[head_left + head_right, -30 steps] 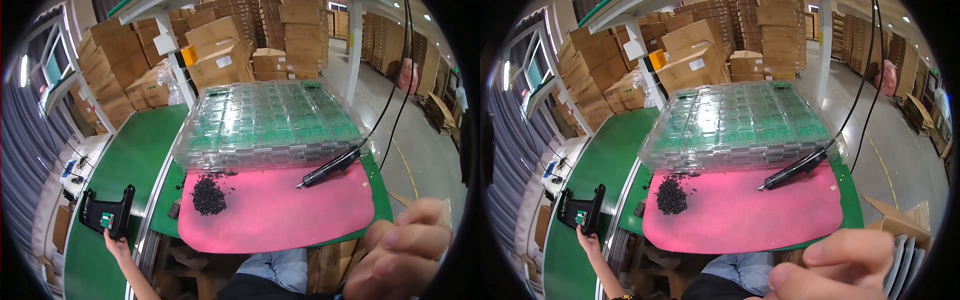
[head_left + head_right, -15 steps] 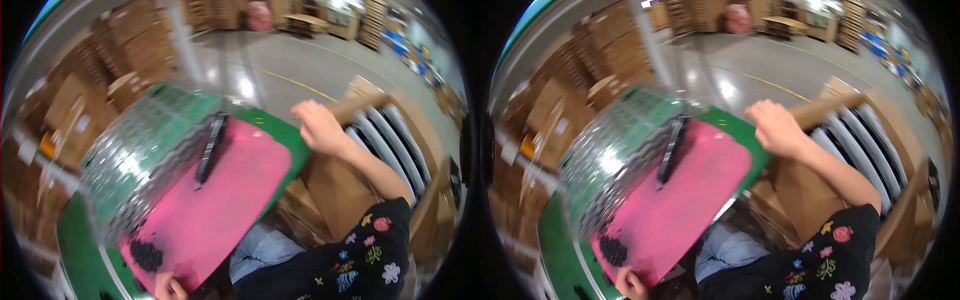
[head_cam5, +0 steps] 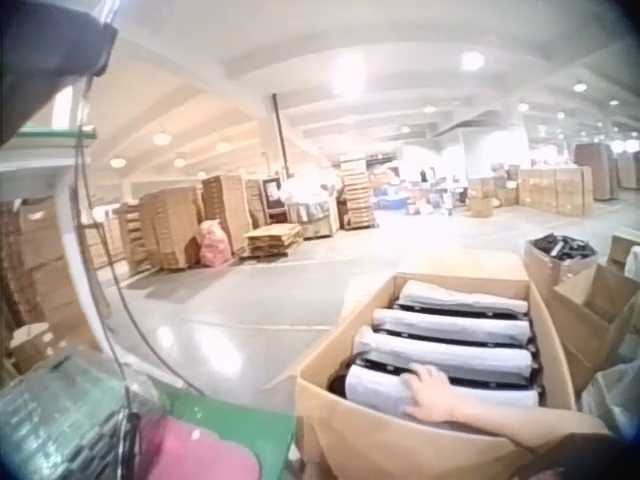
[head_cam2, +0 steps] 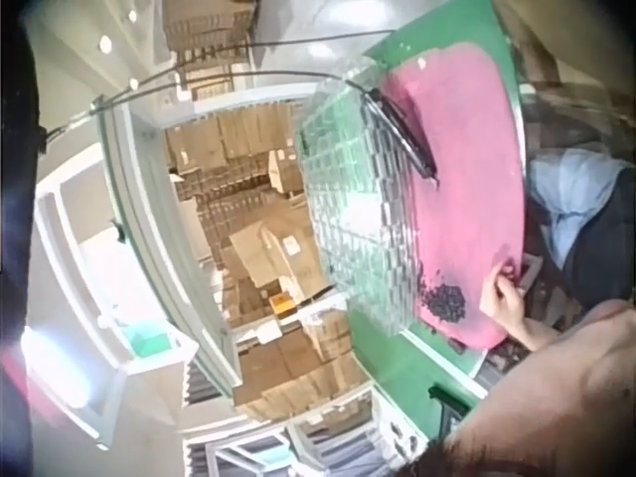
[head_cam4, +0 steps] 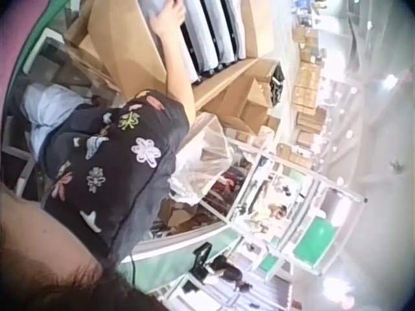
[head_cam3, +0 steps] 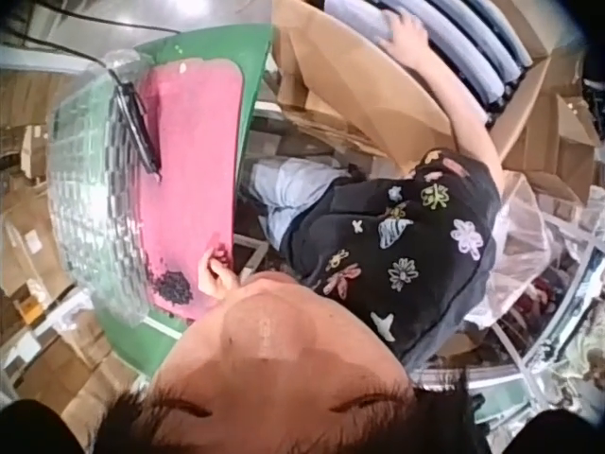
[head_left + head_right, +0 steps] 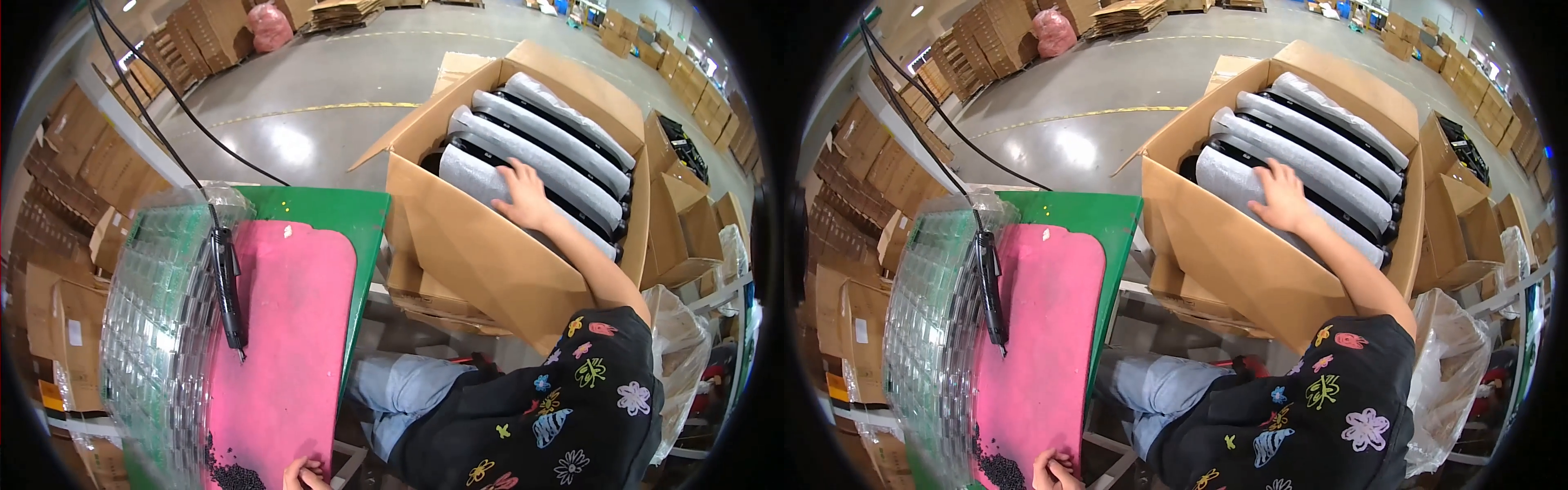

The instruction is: Assembling circuit boards into plastic housings using an electric screwdriver.

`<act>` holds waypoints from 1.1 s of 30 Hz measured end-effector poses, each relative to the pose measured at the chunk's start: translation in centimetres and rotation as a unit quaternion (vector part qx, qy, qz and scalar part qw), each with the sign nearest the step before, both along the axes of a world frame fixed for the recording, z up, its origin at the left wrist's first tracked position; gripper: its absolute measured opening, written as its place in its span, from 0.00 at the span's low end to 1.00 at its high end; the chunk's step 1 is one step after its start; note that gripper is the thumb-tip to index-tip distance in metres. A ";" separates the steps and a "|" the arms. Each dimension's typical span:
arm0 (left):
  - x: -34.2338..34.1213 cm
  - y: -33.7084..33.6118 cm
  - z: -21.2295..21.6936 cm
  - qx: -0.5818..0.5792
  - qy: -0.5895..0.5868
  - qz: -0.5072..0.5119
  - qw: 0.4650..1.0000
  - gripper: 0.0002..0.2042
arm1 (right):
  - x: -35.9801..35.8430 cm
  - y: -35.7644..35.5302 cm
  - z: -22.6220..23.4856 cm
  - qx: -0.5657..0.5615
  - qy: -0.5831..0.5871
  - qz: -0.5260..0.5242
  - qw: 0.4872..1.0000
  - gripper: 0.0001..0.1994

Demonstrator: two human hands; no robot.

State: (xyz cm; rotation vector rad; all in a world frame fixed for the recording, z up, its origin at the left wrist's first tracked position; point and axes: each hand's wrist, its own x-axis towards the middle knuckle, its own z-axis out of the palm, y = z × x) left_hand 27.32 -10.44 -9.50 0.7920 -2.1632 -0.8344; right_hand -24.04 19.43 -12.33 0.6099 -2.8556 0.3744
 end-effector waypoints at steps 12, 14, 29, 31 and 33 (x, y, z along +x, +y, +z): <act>-2.1 1.9 0.6 -0.021 -0.001 0.090 0.996 0.11 | -0.9 0.0 -3.4 -0.019 -0.095 0.253 0.963 0.25; -2.3 2.0 0.6 -0.025 0.003 0.084 0.996 0.11 | -0.7 -0.2 -3.6 -0.054 -0.081 0.227 0.969 0.25; -2.0 2.1 -0.4 -0.007 0.017 0.100 0.995 0.10 | -1.7 0.8 1.2 -0.059 0.168 0.004 0.984 0.37; -2.2 2.2 -0.1 0.005 0.021 0.099 0.995 0.10 | -0.4 0.7 0.2 0.027 0.152 -0.014 0.988 0.41; -2.3 2.2 -0.1 -0.008 0.010 0.107 0.994 0.09 | 0.3 -0.4 -0.4 0.053 0.147 0.020 0.988 0.43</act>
